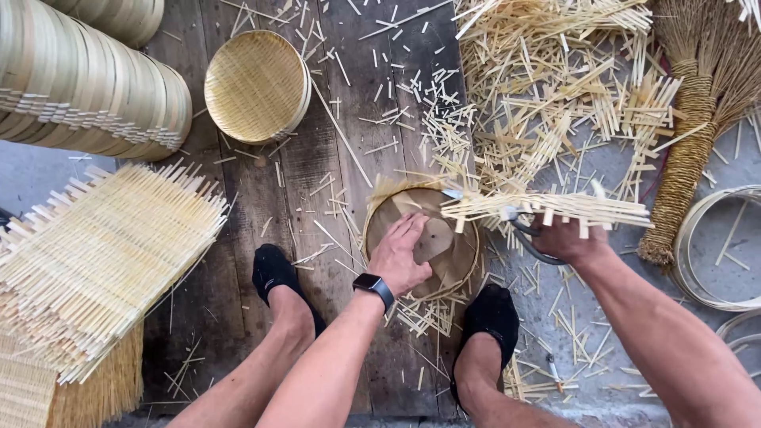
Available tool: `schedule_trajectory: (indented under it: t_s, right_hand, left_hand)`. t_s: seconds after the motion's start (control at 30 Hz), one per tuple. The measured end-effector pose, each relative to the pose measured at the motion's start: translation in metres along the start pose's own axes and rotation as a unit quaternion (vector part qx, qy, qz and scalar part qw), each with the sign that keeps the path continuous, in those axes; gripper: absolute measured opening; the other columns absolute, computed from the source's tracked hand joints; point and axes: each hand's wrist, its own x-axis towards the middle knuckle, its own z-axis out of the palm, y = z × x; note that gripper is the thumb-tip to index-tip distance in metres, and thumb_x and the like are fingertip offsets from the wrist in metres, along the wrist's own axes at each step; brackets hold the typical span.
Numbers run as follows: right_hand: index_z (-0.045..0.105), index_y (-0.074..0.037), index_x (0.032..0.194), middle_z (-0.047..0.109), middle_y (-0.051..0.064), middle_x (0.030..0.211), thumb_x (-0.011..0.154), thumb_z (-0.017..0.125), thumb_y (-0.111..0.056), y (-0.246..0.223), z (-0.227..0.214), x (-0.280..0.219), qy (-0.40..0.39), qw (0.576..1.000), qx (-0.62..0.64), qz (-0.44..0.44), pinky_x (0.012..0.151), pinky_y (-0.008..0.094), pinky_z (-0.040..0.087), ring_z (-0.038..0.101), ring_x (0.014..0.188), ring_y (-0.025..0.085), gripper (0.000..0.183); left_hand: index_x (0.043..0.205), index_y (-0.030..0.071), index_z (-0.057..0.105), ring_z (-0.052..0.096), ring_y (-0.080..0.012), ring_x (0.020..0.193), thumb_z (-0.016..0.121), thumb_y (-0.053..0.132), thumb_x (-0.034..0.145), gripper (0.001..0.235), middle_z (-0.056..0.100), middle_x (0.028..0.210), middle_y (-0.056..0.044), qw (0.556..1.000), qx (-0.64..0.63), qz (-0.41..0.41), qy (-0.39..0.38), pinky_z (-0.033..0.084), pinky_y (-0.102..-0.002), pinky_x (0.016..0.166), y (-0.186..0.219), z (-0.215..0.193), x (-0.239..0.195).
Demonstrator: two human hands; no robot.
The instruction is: The person sits at a floor-level workbench assembling woven bamboo sieves. They trim excess bamboo strips from a woven mat with scissors, fit the mat into a bamboo rim, press it into shape with a wooden mold, and set finished sieves onto a stack.
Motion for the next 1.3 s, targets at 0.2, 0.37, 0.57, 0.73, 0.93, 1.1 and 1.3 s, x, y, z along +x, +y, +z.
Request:
schedule_trajectory:
  t_s: [0.2,0.37,0.57,0.73,0.93,1.1,1.3]
  right_hand:
    - [0.071,-0.01,0.095,0.07,0.015,0.084,0.085,0.062,-0.047,-0.03,-0.045,-0.007,0.117,0.993,0.031,0.011,0.061,0.043,0.058,0.069,0.068,0.024,0.04]
    - [0.069,-0.011,0.111,0.075,0.017,0.095,0.081,0.059,-0.034,-0.027,-0.029,0.001,0.12,0.989,0.088,0.01,0.076,0.049,0.059,0.072,0.084,0.03,0.039]
    - [0.065,-0.019,0.12,0.068,0.017,0.117,0.088,0.062,-0.046,-0.021,-0.037,-0.018,0.047,0.992,0.113,0.017,0.094,0.055,0.052,0.066,0.108,0.034,0.043]
    - [0.065,-0.003,0.114,0.068,0.02,0.11,0.082,0.063,-0.062,-0.043,-0.043,-0.002,0.189,0.979,0.071,-0.019,0.085,0.05,0.055,0.067,0.103,0.033,0.067]
    - [0.072,-0.014,0.108,0.075,0.017,0.105,0.092,0.058,-0.03,-0.01,0.008,-0.001,0.056,0.994,0.091,-0.001,0.093,0.053,0.055,0.072,0.097,0.034,0.027]
    - [0.073,-0.006,0.095,0.071,0.022,0.09,0.078,0.067,-0.055,-0.034,-0.03,-0.009,0.363,0.927,0.07,-0.058,0.075,0.055,0.054,0.07,0.081,0.035,0.052]
    - [0.072,-0.013,0.114,0.071,0.015,0.096,0.085,0.066,-0.027,0.002,0.006,0.0,0.141,0.984,0.092,-0.052,0.081,0.045,0.055,0.069,0.084,0.029,0.033]
  left_hand:
    - [0.141,0.007,0.051,0.043,-0.0366,0.145,0.079,0.015,0.063,0.083,0.054,0.148,-0.017,0.998,-0.004,0.052,-0.017,0.033,-0.045,0.122,-0.016,0.012,0.005]
    - [0.141,0.017,0.057,0.028,-0.0447,0.147,0.08,0.019,0.061,0.084,0.037,0.158,-0.018,0.995,0.087,-0.044,0.001,0.026,-0.063,0.116,0.013,0.007,-0.005]
    - [0.126,0.029,0.066,0.021,-0.0464,0.143,0.084,0.042,0.063,0.067,0.032,0.153,-0.018,0.985,0.032,-0.158,0.067,0.025,-0.071,0.107,0.045,0.018,-0.008]
    - [0.117,0.03,0.072,0.026,-0.0413,0.142,0.083,0.046,0.062,0.059,0.045,0.143,-0.013,0.987,0.066,-0.132,0.064,0.026,-0.07,0.108,0.031,0.018,-0.006]
    - [0.109,0.03,0.076,0.029,-0.0364,0.14,0.082,0.047,0.055,0.057,0.051,0.139,-0.008,0.989,0.131,-0.061,-0.039,0.025,-0.068,0.109,0.025,0.006,-0.003]
    - [0.098,0.029,0.079,0.032,-0.0327,0.139,0.084,0.056,0.058,0.048,0.053,0.137,-0.003,0.991,0.129,-0.012,-0.039,0.024,-0.067,0.111,0.024,0.009,0.006]
    - [0.111,0.026,0.074,0.024,-0.0413,0.144,0.087,0.047,0.056,0.061,0.037,0.15,-0.015,0.995,0.1,0.015,-0.008,0.024,-0.065,0.115,0.025,-0.003,-0.007]
